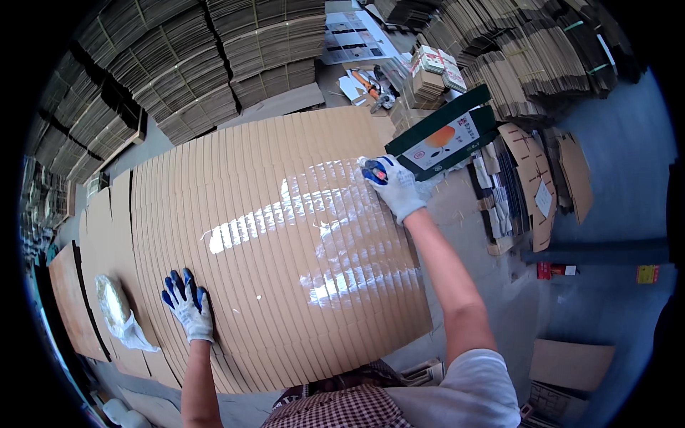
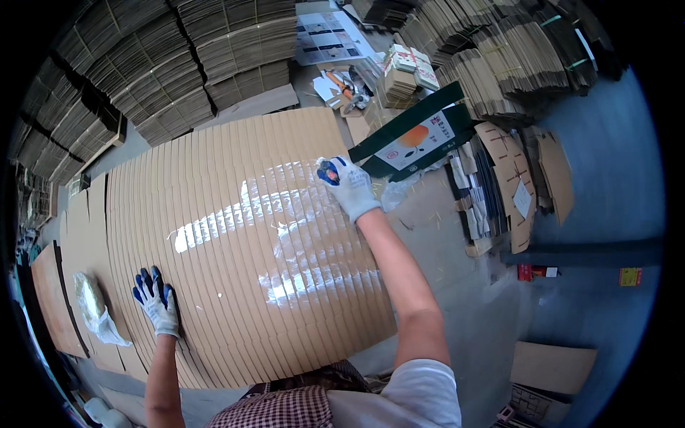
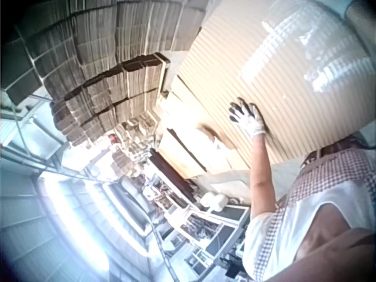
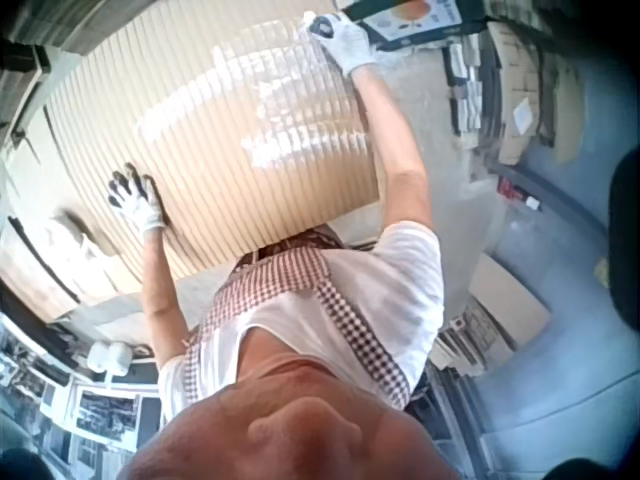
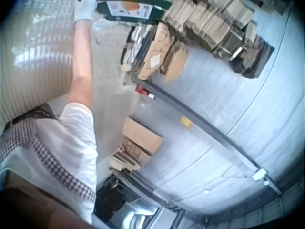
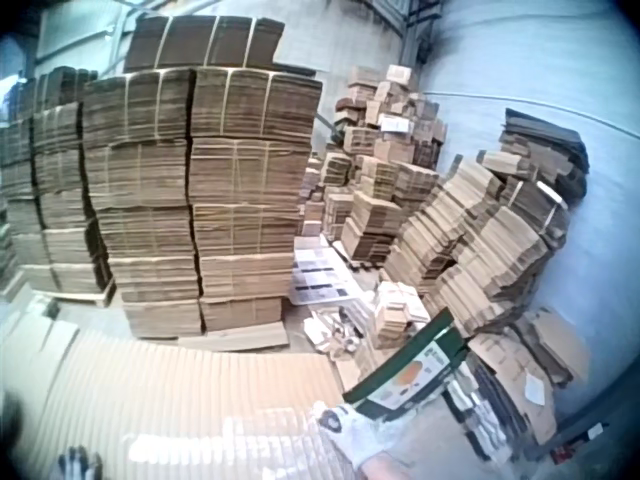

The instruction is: The person scoops white paste from a plastic-wrapped container and spreads it evenly across a large flat cardboard sheet using a small tool. The person repeatedly dips the tool into the paste and applies it in broad strokes across the surface.

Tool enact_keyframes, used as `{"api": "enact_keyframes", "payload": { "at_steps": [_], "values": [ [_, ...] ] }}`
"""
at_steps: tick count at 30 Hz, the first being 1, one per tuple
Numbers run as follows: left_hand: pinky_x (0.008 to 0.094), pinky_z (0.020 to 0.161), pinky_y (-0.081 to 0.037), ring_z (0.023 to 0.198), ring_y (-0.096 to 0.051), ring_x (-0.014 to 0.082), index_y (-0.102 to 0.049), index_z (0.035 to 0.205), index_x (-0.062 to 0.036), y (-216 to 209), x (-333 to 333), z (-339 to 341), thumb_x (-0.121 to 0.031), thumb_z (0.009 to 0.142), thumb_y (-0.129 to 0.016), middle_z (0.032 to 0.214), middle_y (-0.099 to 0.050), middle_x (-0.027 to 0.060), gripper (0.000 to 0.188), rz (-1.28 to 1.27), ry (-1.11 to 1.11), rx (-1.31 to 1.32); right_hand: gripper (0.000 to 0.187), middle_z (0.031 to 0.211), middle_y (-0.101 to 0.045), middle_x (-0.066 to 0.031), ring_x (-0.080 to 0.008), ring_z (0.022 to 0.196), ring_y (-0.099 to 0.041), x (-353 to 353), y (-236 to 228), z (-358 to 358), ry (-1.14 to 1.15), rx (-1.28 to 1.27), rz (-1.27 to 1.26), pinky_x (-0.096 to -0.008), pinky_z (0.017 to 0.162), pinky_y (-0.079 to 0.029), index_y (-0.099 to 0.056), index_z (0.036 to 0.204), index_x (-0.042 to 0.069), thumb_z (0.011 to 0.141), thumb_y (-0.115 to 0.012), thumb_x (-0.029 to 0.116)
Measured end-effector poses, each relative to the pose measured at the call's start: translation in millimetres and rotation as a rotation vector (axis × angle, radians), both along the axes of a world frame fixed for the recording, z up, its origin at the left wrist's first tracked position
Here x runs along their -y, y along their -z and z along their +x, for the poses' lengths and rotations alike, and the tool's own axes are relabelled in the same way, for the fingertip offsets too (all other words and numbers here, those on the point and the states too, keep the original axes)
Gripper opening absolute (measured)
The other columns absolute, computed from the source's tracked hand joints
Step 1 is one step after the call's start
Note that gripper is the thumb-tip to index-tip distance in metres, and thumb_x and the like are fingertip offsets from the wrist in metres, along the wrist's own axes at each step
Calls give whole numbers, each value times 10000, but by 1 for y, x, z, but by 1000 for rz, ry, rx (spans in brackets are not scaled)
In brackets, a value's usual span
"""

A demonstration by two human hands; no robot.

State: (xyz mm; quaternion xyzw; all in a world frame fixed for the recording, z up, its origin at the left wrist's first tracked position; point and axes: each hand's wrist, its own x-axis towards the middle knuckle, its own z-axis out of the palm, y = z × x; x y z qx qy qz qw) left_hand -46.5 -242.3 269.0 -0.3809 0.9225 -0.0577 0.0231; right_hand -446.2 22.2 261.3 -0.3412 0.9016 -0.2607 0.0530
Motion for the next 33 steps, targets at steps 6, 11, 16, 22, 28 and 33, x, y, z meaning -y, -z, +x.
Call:
{"api": "enact_keyframes", "payload": {
  "at_steps": [6, 11, 16, 22, 28, 33],
  "values": [
    [456, 1050, -17, 1307, -98, 296, -275, 1340, -172, -2, -5, 1, -276, 795, -456, 1420, -132, 116, 583, -18, 14, 38, 286, 948, -521, -124, -300, 857, -538, -18, 3, -36, 242, -3, 64, -369, 729, -433, -523, 905, 59, 733, -596, 276],
    [458, 1051, -17, 1306, -101, 294, -271, 1341, -179, -4, -4, -10, -286, 807, -441, 1420, -132, 115, 571, -3, -9, 47, 268, 958, -525, -117, -296, 847, -545, -2, -1, -29, 166, -54, 91, -376, 722, -434, -530, 925, 64, 745, -578, 256],
    [465, 1051, -21, 1301, -109, 307, -276, 1338, -193, -6, -4, 0, -295, 824, -432, 1413, -152, 117, 547, -7, -28, 68, 244, 964, -539, -124, -293, 833, -560, 37, -45, 17, 262, 141, -71, -359, 695, -452, -547, 930, 65, 742, -597, 212],
    [472, 1049, -24, 1300, -112, 310, -287, 1334, -196, -6, -6, -11, -308, 822, -441, 1407, -170, 120, 546, 11, -31, 52, 225, 821, -569, -131, -314, 754, -573, 106, -26, 91, -383, -109, -202, -387, 673, -462, -542, 896, 69, 739, -581, 226],
    [472, 1048, -21, 1301, -118, 306, -314, 1324, -197, -4, -8, -5, -338, 823, -431, 1399, -194, 124, 533, -8, -16, -3, 206, 874, -581, -121, -269, 774, -576, 30, -10, 6, 163, 26, 155, -348, 680, -458, -559, 887, 55, 752, -565, 212],
    [469, 1050, -11, 1302, -115, 299, -306, 1327, -200, -6, -11, -10, -339, 829, -425, 1399, -195, 124, 530, 50, -46, 6, 178, 799, -615, -53, -148, 688, -595, 9, 1, 0, 426, 925, -750, -252, 616, -493, -600, 916, 12, 745, -595, 61]
  ]
}}
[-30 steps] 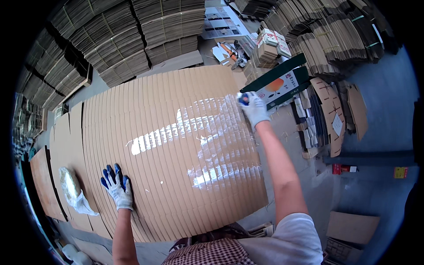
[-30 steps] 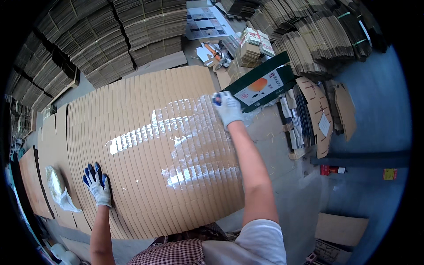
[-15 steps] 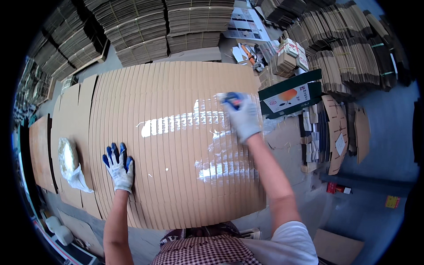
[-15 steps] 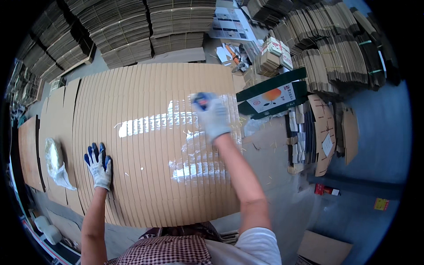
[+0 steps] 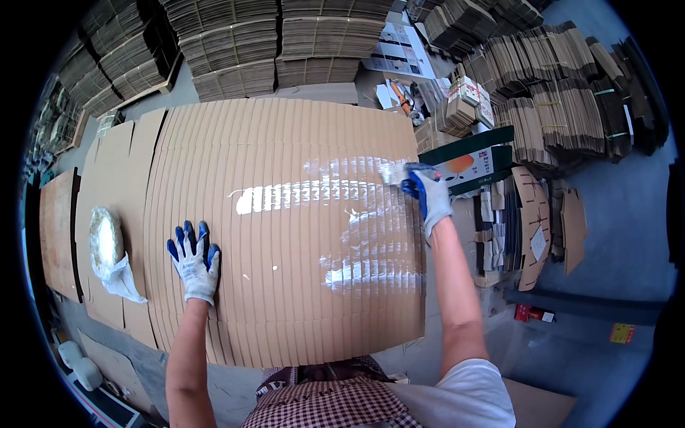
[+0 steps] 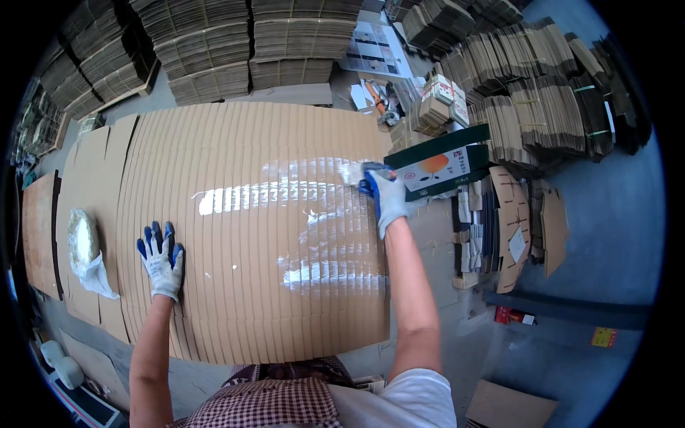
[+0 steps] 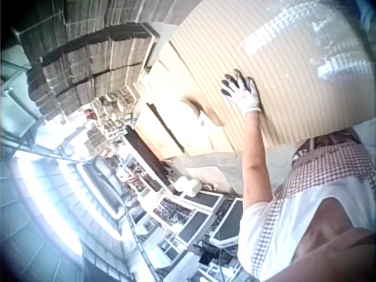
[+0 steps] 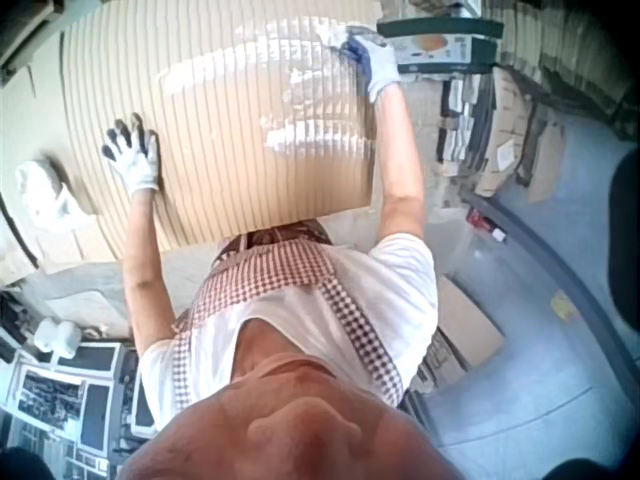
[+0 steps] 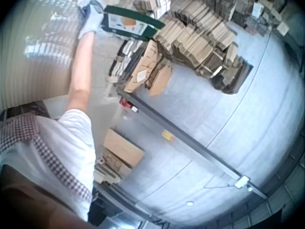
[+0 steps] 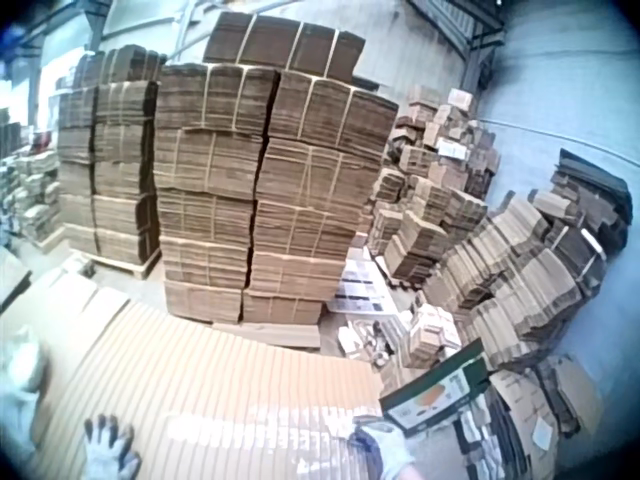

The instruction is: The person scoops white paste from a plastic-wrapped container and spreads it evenly across a large flat cardboard sheet using a small tool. The person repeatedly dips the tool into the paste and applies it in broad strokes across the surface.

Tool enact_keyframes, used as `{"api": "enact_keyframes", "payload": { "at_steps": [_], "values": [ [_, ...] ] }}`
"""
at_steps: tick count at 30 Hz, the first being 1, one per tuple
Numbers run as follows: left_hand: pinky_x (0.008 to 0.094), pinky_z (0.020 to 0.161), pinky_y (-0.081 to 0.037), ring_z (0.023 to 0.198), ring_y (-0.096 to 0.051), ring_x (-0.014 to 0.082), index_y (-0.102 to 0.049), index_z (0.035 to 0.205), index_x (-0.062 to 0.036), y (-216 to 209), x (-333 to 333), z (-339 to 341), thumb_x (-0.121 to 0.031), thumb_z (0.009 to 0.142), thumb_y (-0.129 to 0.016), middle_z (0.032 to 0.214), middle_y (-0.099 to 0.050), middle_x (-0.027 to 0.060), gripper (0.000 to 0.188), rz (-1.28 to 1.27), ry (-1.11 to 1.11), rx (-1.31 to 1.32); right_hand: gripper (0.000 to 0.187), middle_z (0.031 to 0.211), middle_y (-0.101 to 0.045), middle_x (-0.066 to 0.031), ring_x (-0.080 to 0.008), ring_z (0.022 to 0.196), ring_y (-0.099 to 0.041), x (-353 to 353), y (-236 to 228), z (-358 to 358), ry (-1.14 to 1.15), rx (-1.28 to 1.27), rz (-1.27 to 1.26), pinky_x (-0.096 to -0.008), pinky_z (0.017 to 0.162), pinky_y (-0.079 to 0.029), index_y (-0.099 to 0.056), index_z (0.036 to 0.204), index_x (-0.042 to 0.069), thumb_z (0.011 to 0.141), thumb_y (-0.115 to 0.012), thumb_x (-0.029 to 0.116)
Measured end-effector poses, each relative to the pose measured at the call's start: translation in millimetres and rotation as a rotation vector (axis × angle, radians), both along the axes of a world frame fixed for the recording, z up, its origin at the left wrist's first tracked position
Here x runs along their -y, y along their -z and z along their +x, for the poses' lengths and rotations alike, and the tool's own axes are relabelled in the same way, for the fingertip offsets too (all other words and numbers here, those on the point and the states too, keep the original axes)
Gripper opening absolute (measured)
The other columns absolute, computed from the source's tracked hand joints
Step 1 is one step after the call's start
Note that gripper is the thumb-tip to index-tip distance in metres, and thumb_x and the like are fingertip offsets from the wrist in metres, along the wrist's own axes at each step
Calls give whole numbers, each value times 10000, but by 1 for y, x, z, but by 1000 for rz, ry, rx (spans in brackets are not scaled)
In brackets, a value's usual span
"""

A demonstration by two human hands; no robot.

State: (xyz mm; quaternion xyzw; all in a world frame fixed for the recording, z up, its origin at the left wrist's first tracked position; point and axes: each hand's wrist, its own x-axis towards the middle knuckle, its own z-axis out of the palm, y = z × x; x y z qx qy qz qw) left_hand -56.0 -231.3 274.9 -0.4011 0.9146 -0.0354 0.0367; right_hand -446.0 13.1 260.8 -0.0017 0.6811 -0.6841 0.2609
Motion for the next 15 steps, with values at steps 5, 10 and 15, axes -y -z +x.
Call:
{"api": "enact_keyframes", "payload": {
  "at_steps": [5, 10, 15],
  "values": [
    [467, 1052, -8, 1304, -109, 299, -299, 1330, -201, -4, 0, -3, -336, 834, -419, 1399, -193, 124, 527, -1, -2, 18, 232, 840, -621, -65, -127, 680, -593, 2, 25, 19, -84, -225, 255, -228, 636, -495, -593, 925, -12, 698, -633, 17],
    [468, 1051, -12, 1303, -112, 299, -303, 1328, -200, -1, 2, 2, -325, 829, -431, 1399, -191, 125, 531, -9, -2, 16, 309, 838, -618, -88, -156, 747, -585, 81, -6, 79, 16, -309, 222, -281, 671, -470, -581, 911, 12, 663, -709, 145],
    [468, 1051, -18, 1302, -115, 300, -305, 1327, -198, -1, 0, -3, -313, 820, -447, 1401, -188, 124, 540, -34, 20, 3, 283, 827, -611, -124, -211, 754, -591, 77, 25, 46, 120, -553, 276, -311, 687, -463, -564, 887, 16, 672, -697, 143]
  ]
}}
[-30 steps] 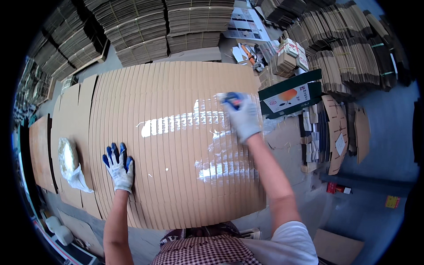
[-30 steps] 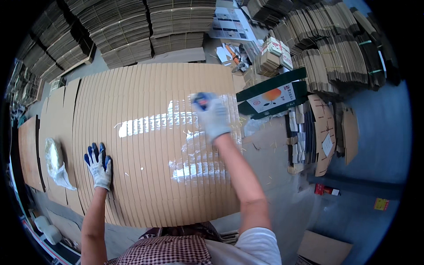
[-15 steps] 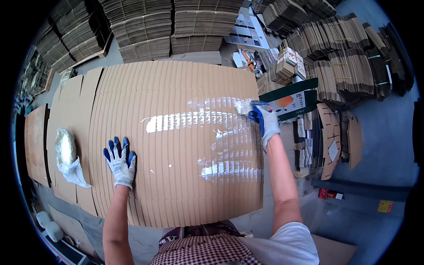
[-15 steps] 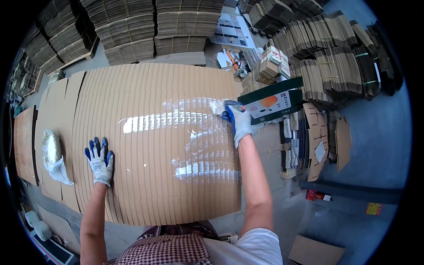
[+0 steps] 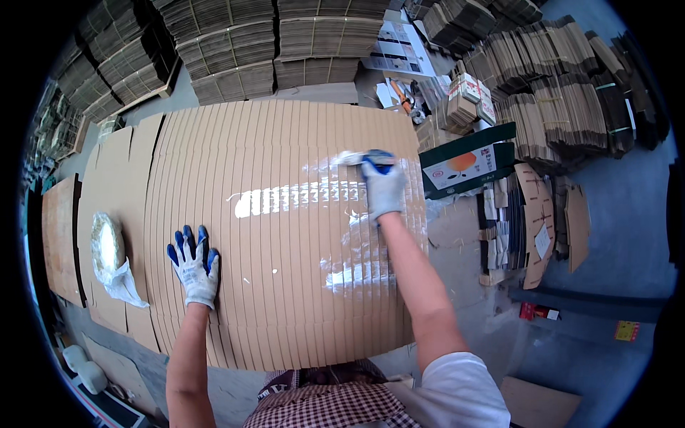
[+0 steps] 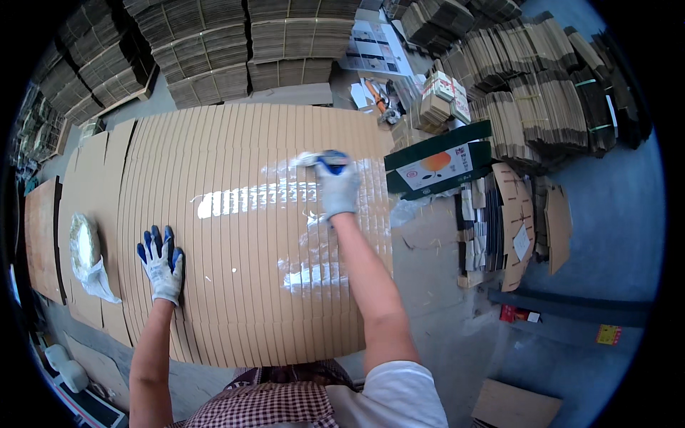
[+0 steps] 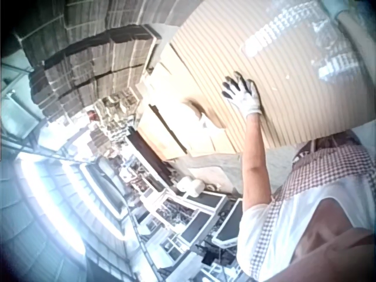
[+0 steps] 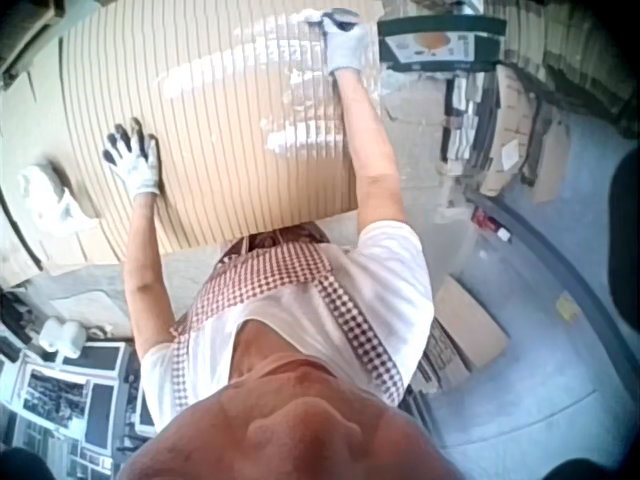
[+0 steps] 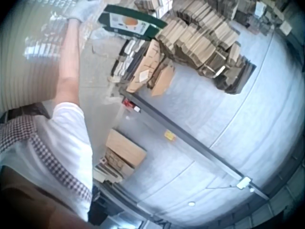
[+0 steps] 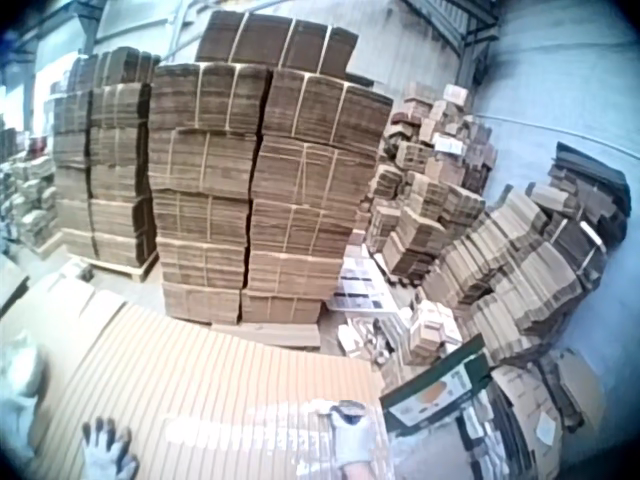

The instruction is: The person scoops white paste from a plastic-wrapped container and spreads it evenly across a large flat cardboard sheet using a small tool. The person repeatedly dips the tool into the paste and applies it in broad strokes across the surface.

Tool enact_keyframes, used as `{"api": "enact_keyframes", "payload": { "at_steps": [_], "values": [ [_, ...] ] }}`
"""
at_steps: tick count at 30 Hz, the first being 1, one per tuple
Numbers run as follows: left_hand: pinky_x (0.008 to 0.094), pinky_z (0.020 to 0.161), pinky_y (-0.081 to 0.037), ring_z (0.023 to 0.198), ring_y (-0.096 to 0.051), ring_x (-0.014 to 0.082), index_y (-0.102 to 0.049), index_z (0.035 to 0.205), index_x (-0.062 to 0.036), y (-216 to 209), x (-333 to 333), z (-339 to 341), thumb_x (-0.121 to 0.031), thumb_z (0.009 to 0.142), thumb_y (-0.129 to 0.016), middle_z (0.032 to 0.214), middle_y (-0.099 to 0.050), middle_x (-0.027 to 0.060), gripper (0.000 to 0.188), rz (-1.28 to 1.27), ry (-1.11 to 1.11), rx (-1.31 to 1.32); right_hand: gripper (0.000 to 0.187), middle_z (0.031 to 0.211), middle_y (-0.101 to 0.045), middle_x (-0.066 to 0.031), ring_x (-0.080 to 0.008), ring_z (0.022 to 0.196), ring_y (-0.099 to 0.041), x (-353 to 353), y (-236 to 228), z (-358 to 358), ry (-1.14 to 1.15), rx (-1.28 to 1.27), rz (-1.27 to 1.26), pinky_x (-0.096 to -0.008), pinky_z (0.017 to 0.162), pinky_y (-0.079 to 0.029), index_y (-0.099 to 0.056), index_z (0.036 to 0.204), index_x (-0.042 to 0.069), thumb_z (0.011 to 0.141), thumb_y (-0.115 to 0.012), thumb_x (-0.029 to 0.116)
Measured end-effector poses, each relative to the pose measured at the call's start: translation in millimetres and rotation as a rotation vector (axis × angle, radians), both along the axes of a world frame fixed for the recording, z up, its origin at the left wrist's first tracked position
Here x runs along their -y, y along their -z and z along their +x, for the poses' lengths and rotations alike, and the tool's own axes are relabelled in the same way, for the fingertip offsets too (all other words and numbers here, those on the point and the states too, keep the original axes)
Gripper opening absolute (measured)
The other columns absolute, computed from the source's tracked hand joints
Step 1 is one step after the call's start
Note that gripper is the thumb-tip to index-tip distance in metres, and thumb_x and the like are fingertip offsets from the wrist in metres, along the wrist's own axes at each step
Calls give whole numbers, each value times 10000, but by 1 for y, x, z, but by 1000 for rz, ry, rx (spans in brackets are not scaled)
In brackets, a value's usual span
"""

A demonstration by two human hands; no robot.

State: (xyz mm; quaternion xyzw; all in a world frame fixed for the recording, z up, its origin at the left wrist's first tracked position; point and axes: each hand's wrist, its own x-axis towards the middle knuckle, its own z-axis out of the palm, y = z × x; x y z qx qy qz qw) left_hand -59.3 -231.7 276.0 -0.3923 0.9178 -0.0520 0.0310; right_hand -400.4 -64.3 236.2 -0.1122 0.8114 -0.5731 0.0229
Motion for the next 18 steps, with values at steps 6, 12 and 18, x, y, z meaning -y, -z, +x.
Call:
{"api": "enact_keyframes", "payload": {
  "at_steps": [6, 12, 18],
  "values": [
    [466, 1051, -22, 1301, -120, 300, -306, 1327, -198, 0, 1, 7, -314, 815, -453, 1401, -188, 122, 545, -3, -9, 4, 300, 828, -612, -125, -275, 776, -586, -48, -18, -39, 215, -148, 298, -346, 711, -443, -568, 848, 47, 645, -702, 222],
    [437, 1059, -6, 1308, -94, 287, -261, 1344, -207, 4, 1, 2, -292, 823, -450, 1417, -146, 97, 561, -35, 15, 12, 363, 934, -577, -164, -322, 863, -552, -52, -17, -57, 145, -266, 507, -382, 757, -424, -549, 909, 35, 665, -664, 279],
    [430, 1060, -5, 1310, -87, 281, -248, 1349, -212, 8, 5, 9, -294, 830, -439, 1420, -142, 87, 559, -68, 27, 20, 351, 864, -587, -153, -311, 798, -564, -55, -70, 21, -184, -53, 318, -355, 720, -442, -545, 926, 38, 667, -676, 235]
  ]
}}
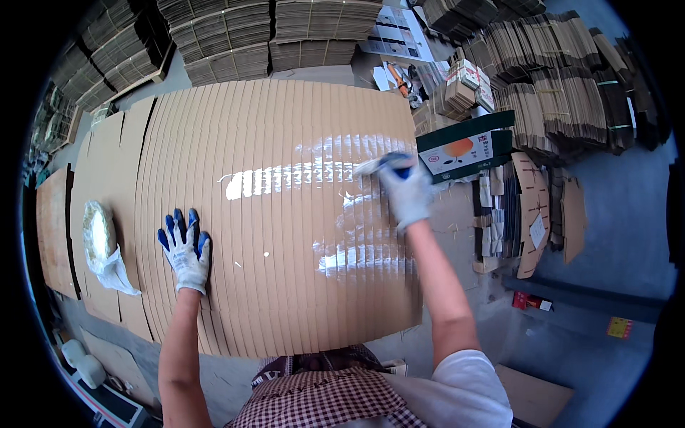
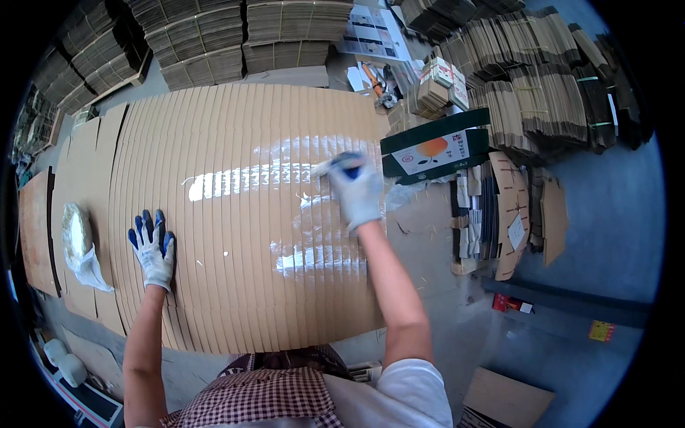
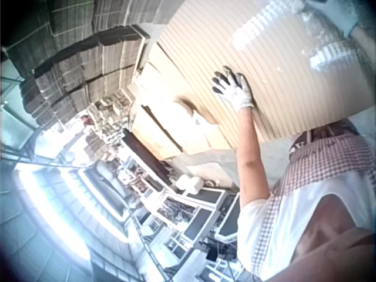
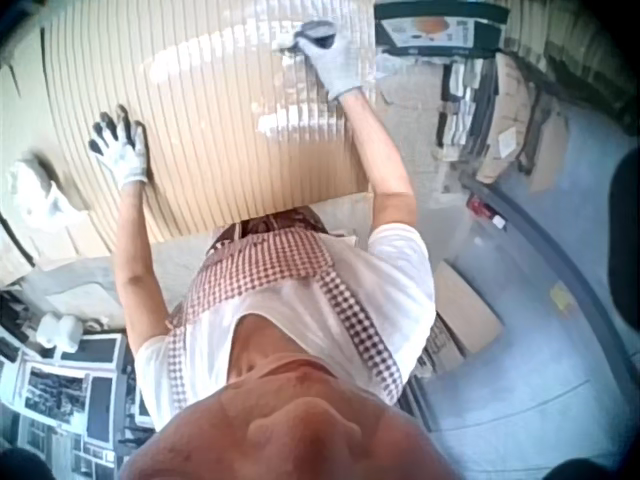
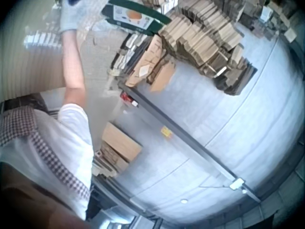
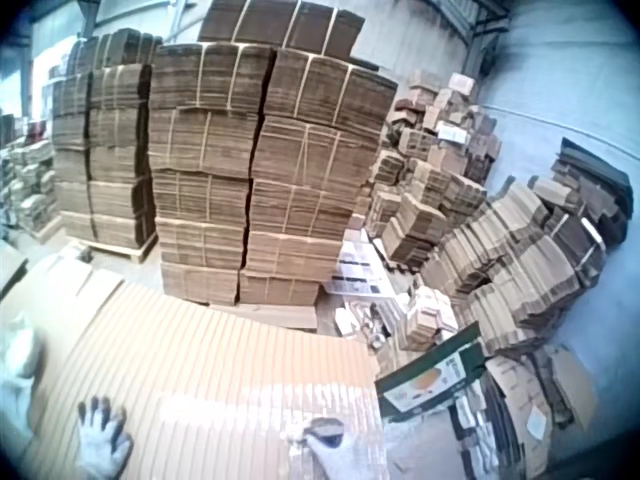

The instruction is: The person scoops white paste from a plastic-wrapped container and spreads it evenly across a large flat cardboard sheet using a small tool. The person repeatedly dips the tool into the paste and applies it in broad strokes across the surface.

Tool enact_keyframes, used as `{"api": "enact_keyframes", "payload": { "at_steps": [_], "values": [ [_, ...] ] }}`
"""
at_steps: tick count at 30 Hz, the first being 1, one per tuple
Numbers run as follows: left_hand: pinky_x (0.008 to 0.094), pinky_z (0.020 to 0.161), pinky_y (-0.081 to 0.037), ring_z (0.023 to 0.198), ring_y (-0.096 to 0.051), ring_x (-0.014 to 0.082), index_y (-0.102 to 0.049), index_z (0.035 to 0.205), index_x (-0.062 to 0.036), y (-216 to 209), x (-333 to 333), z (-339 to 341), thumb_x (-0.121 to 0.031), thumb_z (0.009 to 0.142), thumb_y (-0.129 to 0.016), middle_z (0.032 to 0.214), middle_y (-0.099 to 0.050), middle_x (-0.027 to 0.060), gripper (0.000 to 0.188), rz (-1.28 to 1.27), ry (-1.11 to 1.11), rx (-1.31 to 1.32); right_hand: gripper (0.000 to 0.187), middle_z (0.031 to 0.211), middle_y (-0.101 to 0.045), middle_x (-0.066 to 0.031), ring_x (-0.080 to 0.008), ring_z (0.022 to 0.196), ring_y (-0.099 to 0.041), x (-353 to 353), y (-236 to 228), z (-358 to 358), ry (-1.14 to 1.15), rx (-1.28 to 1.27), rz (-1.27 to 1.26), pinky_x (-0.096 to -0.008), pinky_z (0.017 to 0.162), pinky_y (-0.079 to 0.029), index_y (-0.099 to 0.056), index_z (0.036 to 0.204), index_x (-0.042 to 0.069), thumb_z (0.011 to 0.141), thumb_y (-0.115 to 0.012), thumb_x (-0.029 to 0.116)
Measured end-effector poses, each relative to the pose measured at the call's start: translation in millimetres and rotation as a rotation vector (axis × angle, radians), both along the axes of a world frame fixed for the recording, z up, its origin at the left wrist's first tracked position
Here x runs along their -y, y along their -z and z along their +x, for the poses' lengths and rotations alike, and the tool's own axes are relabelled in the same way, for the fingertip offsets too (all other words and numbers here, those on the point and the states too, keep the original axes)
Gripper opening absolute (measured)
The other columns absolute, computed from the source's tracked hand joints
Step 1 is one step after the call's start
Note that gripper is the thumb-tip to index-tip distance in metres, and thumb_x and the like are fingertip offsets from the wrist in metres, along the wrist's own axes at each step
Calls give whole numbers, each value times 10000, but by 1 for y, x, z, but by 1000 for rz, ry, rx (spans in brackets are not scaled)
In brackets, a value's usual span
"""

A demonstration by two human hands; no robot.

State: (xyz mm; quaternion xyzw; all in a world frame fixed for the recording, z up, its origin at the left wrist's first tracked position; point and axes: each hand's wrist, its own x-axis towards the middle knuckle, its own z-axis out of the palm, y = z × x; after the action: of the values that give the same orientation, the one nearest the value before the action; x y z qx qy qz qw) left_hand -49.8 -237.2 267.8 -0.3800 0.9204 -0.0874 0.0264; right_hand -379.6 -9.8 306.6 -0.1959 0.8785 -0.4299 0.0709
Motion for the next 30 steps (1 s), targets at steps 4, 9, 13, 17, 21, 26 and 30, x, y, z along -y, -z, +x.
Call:
{"api": "enact_keyframes", "payload": {
  "at_steps": [4, 9, 13, 17, 21, 26, 30],
  "values": [
    [456, 1052, -23, 1304, -118, 288, -288, 1335, -219, -2, -2, -8, -317, 834, -435, 1408, -182, 98, 530, 13, -5, -17, 364, 831, -581, -145, -293, 777, -565, -39, 36, 24, -111, -43, 137, -348, 728, -443, -541, 902, 45, 656, -695, 263],
    [457, 1051, -27, 1302, -125, 286, -280, 1338, -225, 0, 4, 1, -335, 841, -421, 1408, -184, 91, 528, -17, -14, -9, 354, 839, -582, -147, -281, 761, -574, -70, 15, 36, 44, 36, 154, -338, 696, -454, -545, 900, 40, 668, -687, 266],
    [454, 1051, -31, 1300, -136, 282, -278, 1338, -229, 1, 1, -7, -333, 843, -419, 1409, -183, 85, 526, 14, -17, 2, 318, 858, -586, -155, -286, 769, -581, -38, 4, 90, -238, -4, 41, -343, 673, -462, -552, 898, 37, 688, -675, 242],
    [452, 1049, -38, 1301, -137, 278, -273, 1340, -237, 6, 6, -4, -332, 843, -414, 1416, -172, 73, 525, -16, -11, 1, 301, 864, -575, -164, -328, 764, -566, -77, 36, 55, -108, 77, 111, -371, 675, -460, -546, 891, 49, 685, -668, 231],
    [454, 1047, -49, 1299, -143, 276, -269, 1341, -236, -3, 1, -8, -337, 845, -411, 1414, -178, 71, 525, 22, -62, 84, 320, 825, -567, -159, -317, 731, -563, -130, 35, 13, 88, -58, 319, -368, 665, -458, -524, 898, 43, 685, -673, 230],
    [450, 1048, -46, 1301, -137, 275, -253, 1345, -236, -5, -1, -11, -341, 852, -400, 1415, -172, 74, 525, 36, -78, 105, 336, 923, -562, -159, -291, 837, -554, -77, 18, 52, -222, -34, 42, -336, 762, -442, -534, 984, 33, 705, -642, 185],
    [437, 1052, -37, 1306, -120, 272, -231, 1353, -233, -15, -2, -19, -336, 850, -408, 1422, -149, 72, 543, 75, -96, 137, 293, 1003, -548, -146, -308, 885, -546, -79, 41, 28, -256, -80, 270, -344, 786, -437, -544, 997, 36, 727, -587, 143]
  ]
}}
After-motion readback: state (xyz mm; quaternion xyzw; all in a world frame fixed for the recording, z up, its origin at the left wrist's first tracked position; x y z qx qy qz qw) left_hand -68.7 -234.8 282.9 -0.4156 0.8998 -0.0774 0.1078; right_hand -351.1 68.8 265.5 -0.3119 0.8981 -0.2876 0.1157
